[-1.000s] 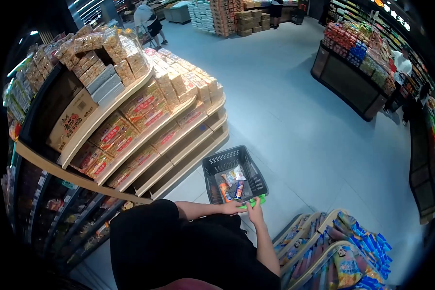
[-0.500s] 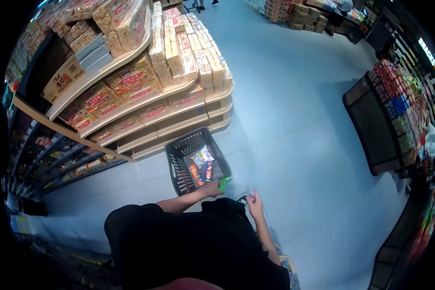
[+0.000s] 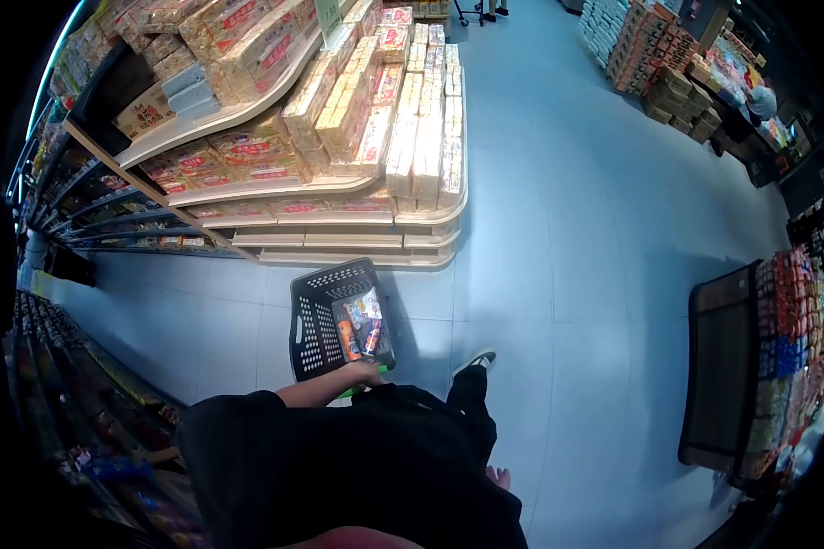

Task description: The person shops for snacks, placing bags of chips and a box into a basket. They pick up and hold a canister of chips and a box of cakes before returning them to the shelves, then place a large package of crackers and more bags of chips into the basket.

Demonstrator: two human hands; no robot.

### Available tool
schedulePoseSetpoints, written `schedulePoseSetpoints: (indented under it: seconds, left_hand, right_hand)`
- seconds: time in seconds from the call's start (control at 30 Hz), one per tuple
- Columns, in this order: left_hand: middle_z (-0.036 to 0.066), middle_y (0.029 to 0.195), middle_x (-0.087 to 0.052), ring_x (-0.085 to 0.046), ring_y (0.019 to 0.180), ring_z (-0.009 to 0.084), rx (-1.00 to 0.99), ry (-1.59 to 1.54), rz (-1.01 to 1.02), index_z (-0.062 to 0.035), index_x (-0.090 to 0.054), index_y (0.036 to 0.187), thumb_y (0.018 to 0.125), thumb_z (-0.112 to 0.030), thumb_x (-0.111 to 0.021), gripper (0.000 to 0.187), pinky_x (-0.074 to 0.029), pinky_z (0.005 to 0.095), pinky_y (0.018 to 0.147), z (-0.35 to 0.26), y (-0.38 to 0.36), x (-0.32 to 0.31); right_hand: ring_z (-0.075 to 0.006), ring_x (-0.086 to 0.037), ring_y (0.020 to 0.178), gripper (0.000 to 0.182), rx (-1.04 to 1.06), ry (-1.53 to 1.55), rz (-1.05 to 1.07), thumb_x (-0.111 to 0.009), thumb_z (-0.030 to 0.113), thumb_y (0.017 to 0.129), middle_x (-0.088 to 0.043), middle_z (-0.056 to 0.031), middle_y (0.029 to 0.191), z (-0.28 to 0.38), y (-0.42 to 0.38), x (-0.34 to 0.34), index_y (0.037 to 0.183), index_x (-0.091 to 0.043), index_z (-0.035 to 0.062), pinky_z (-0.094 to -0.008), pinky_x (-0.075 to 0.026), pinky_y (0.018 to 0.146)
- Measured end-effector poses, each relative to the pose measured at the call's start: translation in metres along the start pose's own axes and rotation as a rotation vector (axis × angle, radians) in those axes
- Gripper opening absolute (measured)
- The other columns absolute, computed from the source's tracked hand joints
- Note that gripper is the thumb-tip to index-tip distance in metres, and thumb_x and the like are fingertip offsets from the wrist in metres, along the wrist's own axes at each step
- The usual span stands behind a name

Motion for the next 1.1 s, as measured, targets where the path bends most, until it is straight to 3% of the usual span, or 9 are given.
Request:
schedulePoseSetpoints:
  seconds: [0.07,0.1,0.17,0.37,0.43,0.57,0.87,0.97,1.1]
  left_hand:
    - [0.01,0.134,-0.052,-0.048,0.124,0.0296,0.15,-0.04,0.235,-0.0138,-0.056,0.128,0.082,-0.059,-0.052,0.065,-0.039,0.0452,0.1,-0.03,0.016,0.021]
    - [0.009,0.125,-0.059,-0.055,0.115,0.0277,-0.057,-0.041,0.275,-0.014,-0.06,0.122,0.083,-0.058,-0.052,0.059,-0.044,0.0438,0.094,-0.04,0.059,0.014]
    - [0.019,0.117,-0.061,-0.058,0.109,0.0307,-0.204,-0.235,0.121,-0.0011,-0.055,0.122,0.082,-0.057,-0.053,0.068,-0.044,0.0448,0.093,-0.086,0.068,0.05]
    - [0.028,0.128,-0.05,-0.051,0.117,0.0386,-0.011,-0.717,-0.364,-0.0023,-0.028,0.141,0.08,-0.049,-0.063,0.085,-0.041,0.0412,0.099,-0.139,0.073,0.169]
    - [0.029,0.126,-0.05,-0.051,0.118,0.0388,0.044,-0.91,-0.475,-0.0012,-0.03,0.139,0.077,-0.044,-0.068,0.085,-0.041,0.0417,0.099,-0.139,0.067,0.204]
    - [0.03,0.127,-0.048,-0.05,0.118,0.0378,0.132,-1.1,-0.882,0.0001,-0.026,0.139,0.071,-0.041,-0.076,0.094,-0.041,0.0426,0.098,-0.125,0.081,0.258]
    - [0.031,0.144,-0.02,-0.025,0.135,0.0374,0.133,-1.147,-1.561,0.0081,-0.008,0.141,0.057,-0.027,-0.088,0.121,-0.022,0.0401,0.112,-0.088,0.07,0.415]
    - [0.031,0.145,-0.013,-0.02,0.136,0.0379,0.18,-1.238,-1.767,0.0078,0.006,0.142,0.049,-0.026,-0.091,0.138,-0.019,0.0392,0.114,-0.074,0.117,0.43]
    - [0.028,0.144,-0.017,-0.023,0.135,0.0388,0.306,-1.31,-1.889,0.0049,0.001,0.143,0.06,-0.022,-0.086,0.124,-0.022,0.0407,0.113,-0.102,0.114,0.441]
  right_hand:
    - [-0.0274,-0.054,0.078,0.033,0.046,0.039,0.084,-0.049,0.029,0.086,-0.056,-0.0153,0.089,0.041,0.026,-0.025,0.107,-0.047,0.0026,-0.0376,-0.044,0.061]
    - [-0.0274,-0.054,0.078,0.033,0.073,0.058,0.137,-0.049,0.028,0.086,-0.056,-0.0152,0.089,0.064,0.045,-0.041,0.107,-0.047,0.0027,-0.0376,-0.044,0.062]
    - [-0.0274,-0.053,0.08,0.033,0.12,0.096,0.229,-0.048,0.028,0.086,-0.056,-0.015,0.089,0.112,0.087,-0.072,0.106,-0.046,0.003,-0.0377,-0.044,0.063]
    - [-0.0225,-0.048,0.051,0.021,0.149,-0.278,0.34,-0.051,0.024,0.085,-0.054,-0.0102,0.072,0.337,0.045,-0.235,0.095,-0.044,0.0076,-0.0349,-0.036,0.041]
    - [-0.0248,-0.062,0.079,0.035,0.231,-0.377,0.384,-0.05,0.029,0.087,-0.061,-0.0167,0.11,0.405,0.03,-0.32,0.11,-0.049,0.0021,-0.0361,-0.046,0.056]
    - [-0.0235,-0.062,0.091,0.039,0.52,-0.35,0.637,-0.051,0.03,0.09,-0.061,-0.0131,0.111,0.501,-0.094,-0.473,0.119,-0.049,0.0036,-0.0323,-0.047,0.067]
    - [-0.0203,-0.062,0.086,0.034,0.422,-0.644,0.936,-0.055,0.028,0.09,-0.062,-0.0097,0.102,0.455,-0.206,-0.649,0.116,-0.051,0.0075,-0.0318,-0.047,0.069]
    - [-0.019,-0.063,0.087,0.03,0.451,-1.042,1.02,-0.056,0.031,0.09,-0.064,-0.0065,0.097,0.463,-0.249,-0.667,0.111,-0.054,0.0091,-0.0332,-0.047,0.071]
    - [-0.0176,-0.064,0.073,0.022,0.549,-1.143,0.974,-0.057,0.025,0.089,-0.065,-0.0059,0.086,0.493,-0.243,-0.714,0.103,-0.054,0.0088,-0.0284,-0.044,0.057]
Point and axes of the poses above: each hand's wrist, its own y-axis towards the middle knuckle, its own x-axis out of the back of the hand, z = x × y, the point moved 4 cm from there along y, towards the middle knuckle
